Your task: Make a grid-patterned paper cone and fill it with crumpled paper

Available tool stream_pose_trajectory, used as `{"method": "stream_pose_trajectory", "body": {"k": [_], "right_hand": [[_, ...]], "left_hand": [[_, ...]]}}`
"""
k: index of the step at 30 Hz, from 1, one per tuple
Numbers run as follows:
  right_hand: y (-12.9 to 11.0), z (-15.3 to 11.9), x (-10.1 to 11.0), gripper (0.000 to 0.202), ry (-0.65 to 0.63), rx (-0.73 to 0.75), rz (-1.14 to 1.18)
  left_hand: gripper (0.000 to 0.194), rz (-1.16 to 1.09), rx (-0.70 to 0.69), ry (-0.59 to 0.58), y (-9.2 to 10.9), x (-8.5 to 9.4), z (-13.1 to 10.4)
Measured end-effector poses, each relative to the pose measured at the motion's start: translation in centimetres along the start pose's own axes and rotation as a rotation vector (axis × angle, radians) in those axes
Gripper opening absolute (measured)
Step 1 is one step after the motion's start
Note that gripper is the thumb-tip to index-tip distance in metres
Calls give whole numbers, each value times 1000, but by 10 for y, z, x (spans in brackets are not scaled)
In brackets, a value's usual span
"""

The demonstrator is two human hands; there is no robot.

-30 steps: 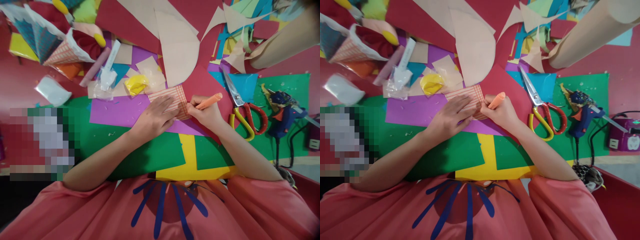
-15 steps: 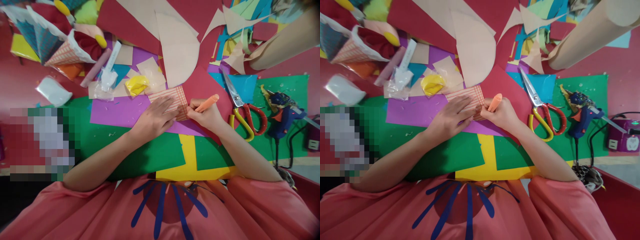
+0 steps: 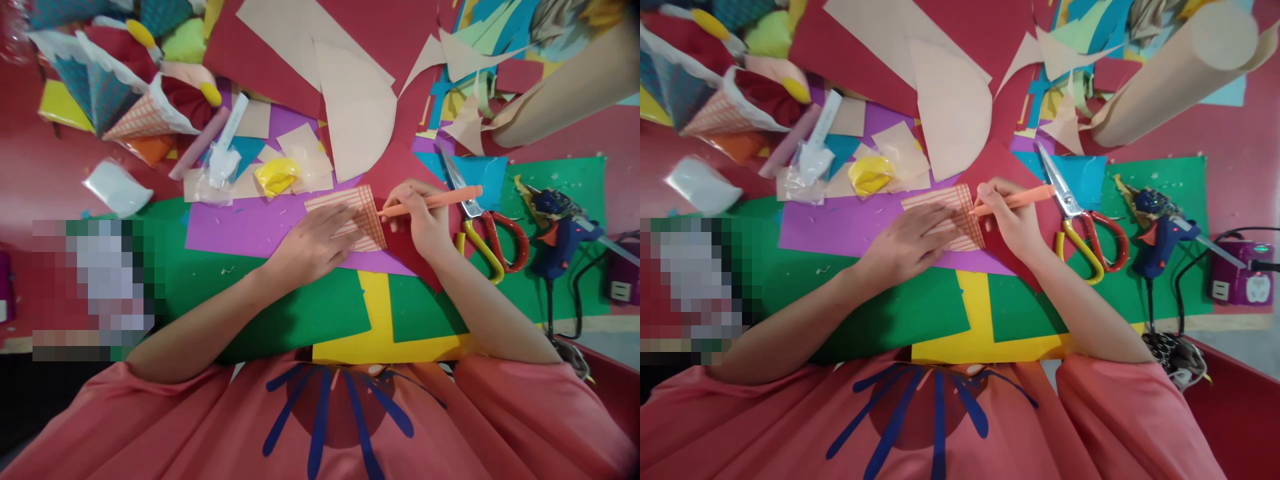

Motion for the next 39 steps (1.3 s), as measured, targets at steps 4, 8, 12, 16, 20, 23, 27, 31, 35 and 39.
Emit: {"method": "stream_pose_trajectory", "body": {"k": [4,8,12,16,20,23,27,31,35,39], "right_hand": [[0,-1,2,32,13,59,-47],[-6,-2,1,27,-6,101,-206],[-9,-2,-2,35,-20,106,-343],[-10,-1,-6,38,-34,133,-431],[-9,1,-8,37,-50,126,-449],[-9,1,-9,37,-59,116,-445],[-8,1,-10,38,-69,103,-453],[-8,2,-11,37,-74,105,-453],[-9,2,-13,37,-83,103,-440],[-6,2,-14,36,-104,74,-449]], "left_hand": [[26,-34,-99,-33,19,-1,-1],[24,-29,-113,-10,32,0,-2],[21,4,-69,32,30,0,-1],[25,-11,-55,6,27,-2,0],[27,-41,-46,-14,25,-3,1],[26,-51,-42,-22,25,-4,1],[26,-55,-33,-30,24,-6,1],[25,-45,-43,-15,25,-4,2],[23,-45,-47,36,26,-1,3],[24,-53,-41,45,25,-1,3]]}}
Point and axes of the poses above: each hand's wrist, its own z-axis towards the middle knuckle, its own x-axis out of the back of the hand, y = z × x, the point moved 8 cm from there along z, towards the middle knuckle, and after that the axes turned 5 degrees about x, right-handed, at the moved point
